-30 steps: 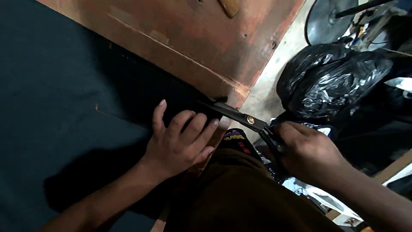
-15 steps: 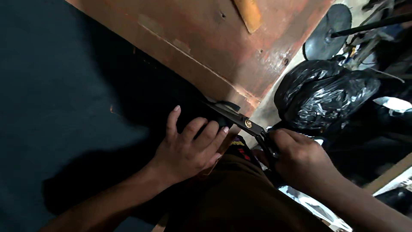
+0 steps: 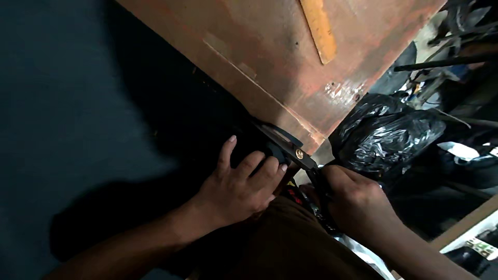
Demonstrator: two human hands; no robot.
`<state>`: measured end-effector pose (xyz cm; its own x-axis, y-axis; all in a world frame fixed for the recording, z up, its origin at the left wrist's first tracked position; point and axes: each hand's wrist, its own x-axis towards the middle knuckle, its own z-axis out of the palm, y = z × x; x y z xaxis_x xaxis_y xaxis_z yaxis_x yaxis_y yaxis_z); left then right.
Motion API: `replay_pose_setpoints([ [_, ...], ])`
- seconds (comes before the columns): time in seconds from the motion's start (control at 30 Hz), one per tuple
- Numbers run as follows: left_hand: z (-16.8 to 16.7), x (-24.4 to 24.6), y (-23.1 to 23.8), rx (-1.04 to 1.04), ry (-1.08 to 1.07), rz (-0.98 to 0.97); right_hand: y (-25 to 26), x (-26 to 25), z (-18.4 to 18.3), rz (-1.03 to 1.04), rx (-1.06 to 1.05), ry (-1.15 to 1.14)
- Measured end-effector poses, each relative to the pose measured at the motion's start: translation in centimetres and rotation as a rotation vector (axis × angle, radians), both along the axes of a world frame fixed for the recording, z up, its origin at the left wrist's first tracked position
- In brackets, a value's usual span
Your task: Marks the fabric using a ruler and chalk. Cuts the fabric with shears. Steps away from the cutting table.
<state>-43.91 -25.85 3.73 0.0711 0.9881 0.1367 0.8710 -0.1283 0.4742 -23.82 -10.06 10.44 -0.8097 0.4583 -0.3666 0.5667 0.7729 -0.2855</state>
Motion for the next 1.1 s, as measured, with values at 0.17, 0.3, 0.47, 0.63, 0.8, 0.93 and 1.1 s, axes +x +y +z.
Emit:
replay_pose_setpoints([
  [0.17,0.1,0.0,0.0,0.008,-0.004,-0.001,0.3,-0.3,0.5,0.008,-0.005,-0.014],
  [0.3,0.1,-0.1,0.0,0.024,-0.005,-0.011,0.0,-1.8,0.6,0.015,0.004,-0.027],
  [0.47,0.2,-0.1,0.1,0.02,-0.011,-0.004,0.2,-2.7,-0.1,0.024,0.003,0.008],
  [0.63,0.2,-0.2,0.1,0.014,-0.013,-0.014,0.0,-3.2,0.4,0.023,0.028,-0.016],
  [0.8,0.4,-0.5,0.1,0.014,-0.034,-0.015,-0.3,-5.2,0.4,0.023,0.05,-0.05],
  [0.93,0.3,-0.5,0.1,0.033,-0.063,0.001,0.1,-5.4,-0.2,0.046,0.051,-0.012],
  [1.1,0.4,-0.8,0.0,0.117,-0.165,0.012,0.2,-5.7,0.3,0.058,0.061,-0.042],
])
